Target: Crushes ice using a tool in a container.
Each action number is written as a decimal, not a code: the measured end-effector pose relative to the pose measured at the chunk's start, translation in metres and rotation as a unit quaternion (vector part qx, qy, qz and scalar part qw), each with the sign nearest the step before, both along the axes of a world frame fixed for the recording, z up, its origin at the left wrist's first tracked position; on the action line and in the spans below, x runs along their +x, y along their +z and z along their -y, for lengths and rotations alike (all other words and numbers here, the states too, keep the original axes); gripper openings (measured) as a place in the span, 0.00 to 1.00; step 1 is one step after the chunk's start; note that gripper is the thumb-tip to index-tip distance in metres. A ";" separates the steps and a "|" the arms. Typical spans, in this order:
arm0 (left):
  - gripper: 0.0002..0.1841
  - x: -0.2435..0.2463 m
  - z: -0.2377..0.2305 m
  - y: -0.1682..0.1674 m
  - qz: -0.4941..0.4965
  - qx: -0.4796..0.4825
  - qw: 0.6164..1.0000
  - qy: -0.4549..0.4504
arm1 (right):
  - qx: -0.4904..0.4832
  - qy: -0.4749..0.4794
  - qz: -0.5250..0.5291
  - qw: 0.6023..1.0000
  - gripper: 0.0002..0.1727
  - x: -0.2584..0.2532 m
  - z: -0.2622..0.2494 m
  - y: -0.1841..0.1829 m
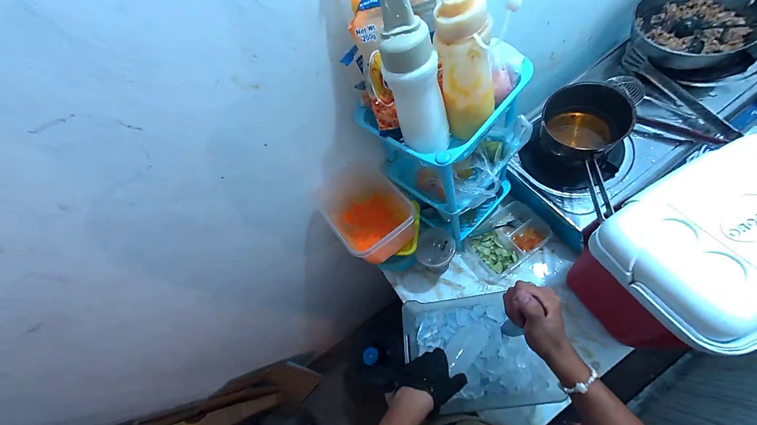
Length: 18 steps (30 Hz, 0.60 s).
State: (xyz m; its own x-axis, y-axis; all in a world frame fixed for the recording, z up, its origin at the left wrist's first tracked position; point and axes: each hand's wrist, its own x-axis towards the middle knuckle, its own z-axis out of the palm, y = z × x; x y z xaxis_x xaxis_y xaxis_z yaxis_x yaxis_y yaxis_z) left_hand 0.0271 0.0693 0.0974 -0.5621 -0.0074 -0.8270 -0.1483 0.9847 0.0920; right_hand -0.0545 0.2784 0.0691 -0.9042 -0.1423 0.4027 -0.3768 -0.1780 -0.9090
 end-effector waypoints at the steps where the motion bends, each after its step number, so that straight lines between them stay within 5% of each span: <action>1: 0.40 -0.011 -0.007 -0.005 -0.031 -0.011 0.999 -0.014 | -0.005 -0.003 0.005 1.000 0.31 -0.001 -0.002 0.000; 4: 0.32 -0.039 -0.026 -0.013 -0.145 0.031 0.987 -0.068 | -0.033 -0.023 -0.002 0.999 0.32 0.007 -0.007 0.010; 7: 0.23 -0.071 -0.045 -0.045 -0.223 0.136 0.938 -0.229 | -0.061 -0.071 -0.033 0.995 0.31 0.013 -0.013 0.022; 10: 0.18 -0.097 -0.057 -0.087 -0.211 0.180 0.879 -0.387 | -0.077 -0.117 -0.047 0.989 0.31 0.019 -0.021 0.030; 15: 0.20 -0.118 -0.085 -0.053 -0.062 0.089 0.891 -0.440 | -0.104 -0.160 -0.016 0.981 0.30 0.035 -0.037 0.037; 18: 0.16 -0.093 -0.055 -0.104 -0.306 0.131 0.825 -0.456 | -0.120 -0.177 -0.016 0.977 0.30 0.038 -0.039 0.035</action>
State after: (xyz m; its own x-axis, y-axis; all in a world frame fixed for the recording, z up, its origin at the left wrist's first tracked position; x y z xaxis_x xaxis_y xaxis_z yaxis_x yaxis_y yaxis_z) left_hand -0.0657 0.1242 -0.0067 -0.5480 0.7840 -0.2916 0.7969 0.5953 0.1027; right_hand -0.0162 0.3179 0.1040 -0.8657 0.2792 0.4155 -0.4816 -0.2383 -0.8434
